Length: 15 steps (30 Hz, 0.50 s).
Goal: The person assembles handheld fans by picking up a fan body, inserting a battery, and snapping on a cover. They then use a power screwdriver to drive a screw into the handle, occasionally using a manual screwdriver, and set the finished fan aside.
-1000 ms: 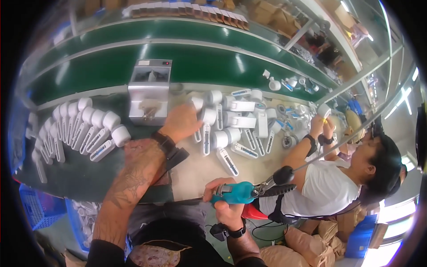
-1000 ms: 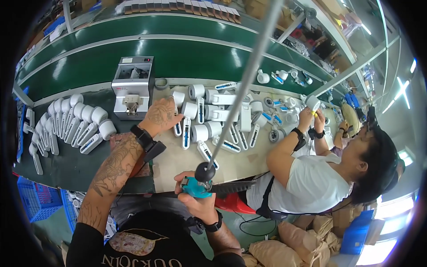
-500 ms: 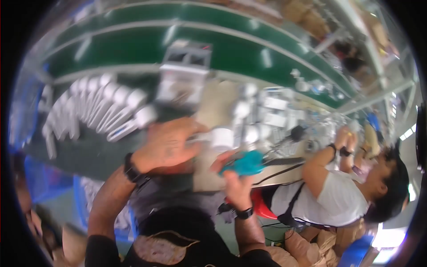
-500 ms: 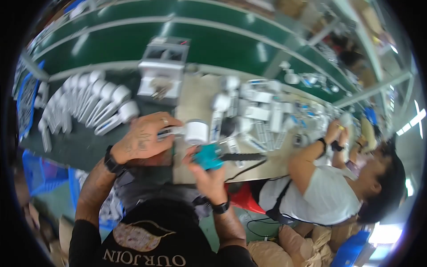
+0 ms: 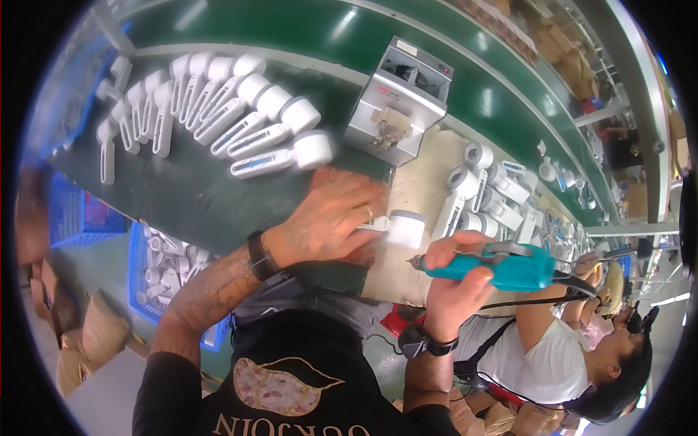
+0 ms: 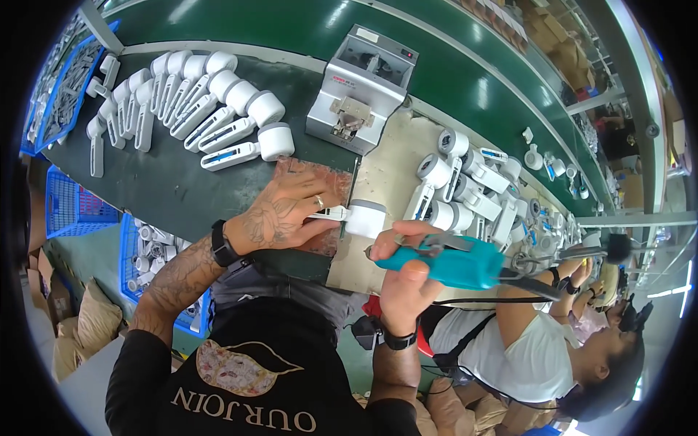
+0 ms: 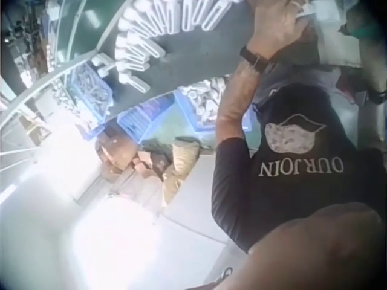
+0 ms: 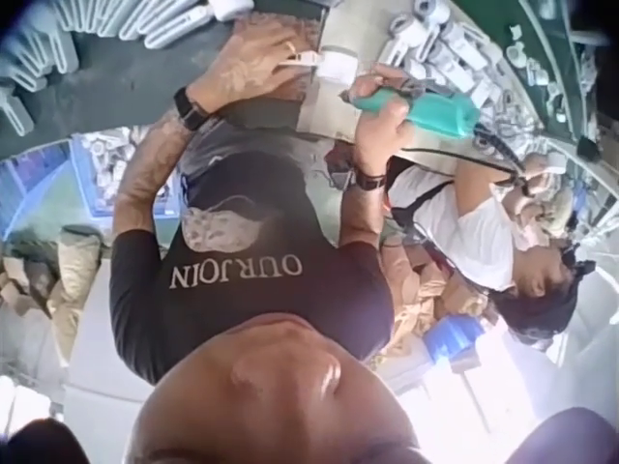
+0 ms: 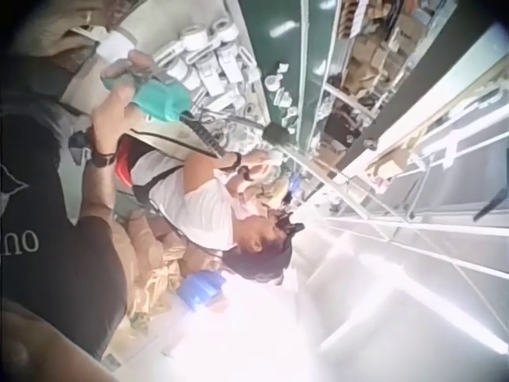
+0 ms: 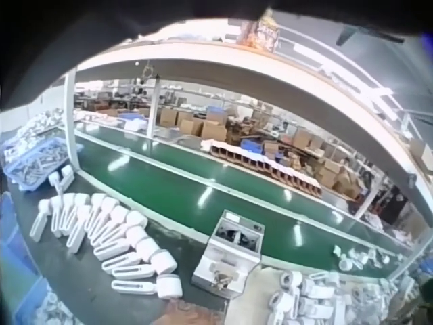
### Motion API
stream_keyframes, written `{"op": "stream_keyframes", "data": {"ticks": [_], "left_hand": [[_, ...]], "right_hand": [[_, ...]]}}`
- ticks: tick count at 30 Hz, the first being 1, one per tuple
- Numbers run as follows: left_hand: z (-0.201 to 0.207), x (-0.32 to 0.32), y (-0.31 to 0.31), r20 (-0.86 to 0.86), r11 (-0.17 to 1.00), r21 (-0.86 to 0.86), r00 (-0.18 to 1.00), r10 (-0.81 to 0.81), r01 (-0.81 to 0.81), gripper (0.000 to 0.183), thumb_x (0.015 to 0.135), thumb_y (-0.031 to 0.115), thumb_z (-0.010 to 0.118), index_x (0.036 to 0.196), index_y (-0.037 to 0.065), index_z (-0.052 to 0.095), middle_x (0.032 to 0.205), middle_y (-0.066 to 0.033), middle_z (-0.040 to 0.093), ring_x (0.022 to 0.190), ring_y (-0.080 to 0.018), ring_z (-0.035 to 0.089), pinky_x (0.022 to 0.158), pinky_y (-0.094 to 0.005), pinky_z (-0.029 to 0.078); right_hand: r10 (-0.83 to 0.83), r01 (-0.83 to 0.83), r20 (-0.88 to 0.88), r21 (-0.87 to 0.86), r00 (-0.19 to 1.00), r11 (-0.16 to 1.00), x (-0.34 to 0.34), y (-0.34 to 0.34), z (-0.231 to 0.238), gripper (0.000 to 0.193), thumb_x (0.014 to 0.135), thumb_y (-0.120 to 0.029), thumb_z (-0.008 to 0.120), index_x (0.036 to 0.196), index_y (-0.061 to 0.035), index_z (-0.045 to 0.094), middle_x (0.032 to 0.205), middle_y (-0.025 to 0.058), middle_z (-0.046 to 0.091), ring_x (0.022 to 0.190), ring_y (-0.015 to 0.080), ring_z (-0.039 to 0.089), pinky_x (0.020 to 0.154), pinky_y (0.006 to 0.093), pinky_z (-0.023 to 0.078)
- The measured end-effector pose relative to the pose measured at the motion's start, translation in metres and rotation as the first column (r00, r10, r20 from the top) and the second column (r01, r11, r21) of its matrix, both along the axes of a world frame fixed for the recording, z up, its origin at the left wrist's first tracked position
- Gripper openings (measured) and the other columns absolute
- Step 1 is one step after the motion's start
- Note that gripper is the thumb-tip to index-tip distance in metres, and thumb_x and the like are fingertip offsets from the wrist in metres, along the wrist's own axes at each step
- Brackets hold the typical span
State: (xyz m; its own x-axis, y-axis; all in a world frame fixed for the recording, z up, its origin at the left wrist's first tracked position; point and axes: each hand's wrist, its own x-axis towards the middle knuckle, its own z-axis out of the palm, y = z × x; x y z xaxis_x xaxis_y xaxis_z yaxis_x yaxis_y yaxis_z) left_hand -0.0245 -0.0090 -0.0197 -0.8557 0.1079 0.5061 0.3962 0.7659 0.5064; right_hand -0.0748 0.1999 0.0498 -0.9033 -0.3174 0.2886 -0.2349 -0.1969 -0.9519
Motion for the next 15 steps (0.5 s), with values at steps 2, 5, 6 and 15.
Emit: {"op": "stream_keyframes", "data": {"ticks": [2, 5, 6, 15], "left_hand": [[-0.005, -0.005, -0.004, -0.023, 1.0, 0.021, 1.0, -0.011, 0.011, 0.033, 0.084, 0.028, 0.077, 0.107, 0.008, 0.067, 0.105, -0.0082, 0.065, 0.104, -0.0292, 0.062, 0.089, -0.0418, 0.051], [-0.003, -0.015, -0.011, 0.018, 0.999, 0.025, 0.999, -0.032, 0.032, 0.03, 0.086, 0.031, 0.075, 0.103, 0.008, 0.069, 0.104, -0.0088, 0.063, 0.102, -0.0286, 0.06, 0.089, -0.0411, 0.049], [-0.001, -0.016, -0.014, 0.094, 1.0, 0.008, 0.995, -0.026, 0.025, 0.029, 0.086, 0.032, 0.075, 0.102, 0.008, 0.069, 0.104, -0.0087, 0.062, 0.102, -0.0281, 0.059, 0.089, -0.0405, 0.049], [-0.014, -0.01, -0.013, -0.004, 0.997, -0.07, 1.0, 0.018, -0.018, 0.045, 0.09, 0.042, 0.072, 0.122, 0.011, 0.068, 0.106, -0.0051, 0.061, 0.099, -0.0237, 0.058, 0.088, -0.0386, 0.047]], "right_hand": [[0.028, -0.028, -0.001, -0.083, 1.0, 0.996, -0.006, -0.011, 0.011, 0.072, 0.093, -0.068, 0.059, 0.113, 0.0009, 0.057, 0.072, 0.0053, 0.052, 0.066, 0.0193, 0.053, 0.06, 0.033, 0.042], [0.017, -0.023, -0.047, -0.137, 0.999, 0.99, -0.033, -0.033, 0.016, 0.068, 0.096, -0.066, 0.057, 0.113, -0.0004, 0.058, 0.073, 0.0052, 0.052, 0.066, 0.0191, 0.053, 0.059, 0.0334, 0.041], [0.033, -0.054, -0.107, -0.203, 0.994, 0.978, -0.045, -0.046, 0.012, 0.058, 0.102, -0.057, 0.053, 0.112, 0.0001, 0.059, 0.073, 0.0057, 0.052, 0.066, 0.019, 0.052, 0.06, 0.0327, 0.043], [0.018, 0.005, -0.225, 0.103, 0.974, 0.995, -0.106, -0.128, 0.012, 0.039, 0.109, -0.035, 0.046, 0.11, 0.0018, 0.06, 0.075, 0.0058, 0.062, 0.069, 0.0153, 0.061, 0.062, 0.0286, 0.047]]}}
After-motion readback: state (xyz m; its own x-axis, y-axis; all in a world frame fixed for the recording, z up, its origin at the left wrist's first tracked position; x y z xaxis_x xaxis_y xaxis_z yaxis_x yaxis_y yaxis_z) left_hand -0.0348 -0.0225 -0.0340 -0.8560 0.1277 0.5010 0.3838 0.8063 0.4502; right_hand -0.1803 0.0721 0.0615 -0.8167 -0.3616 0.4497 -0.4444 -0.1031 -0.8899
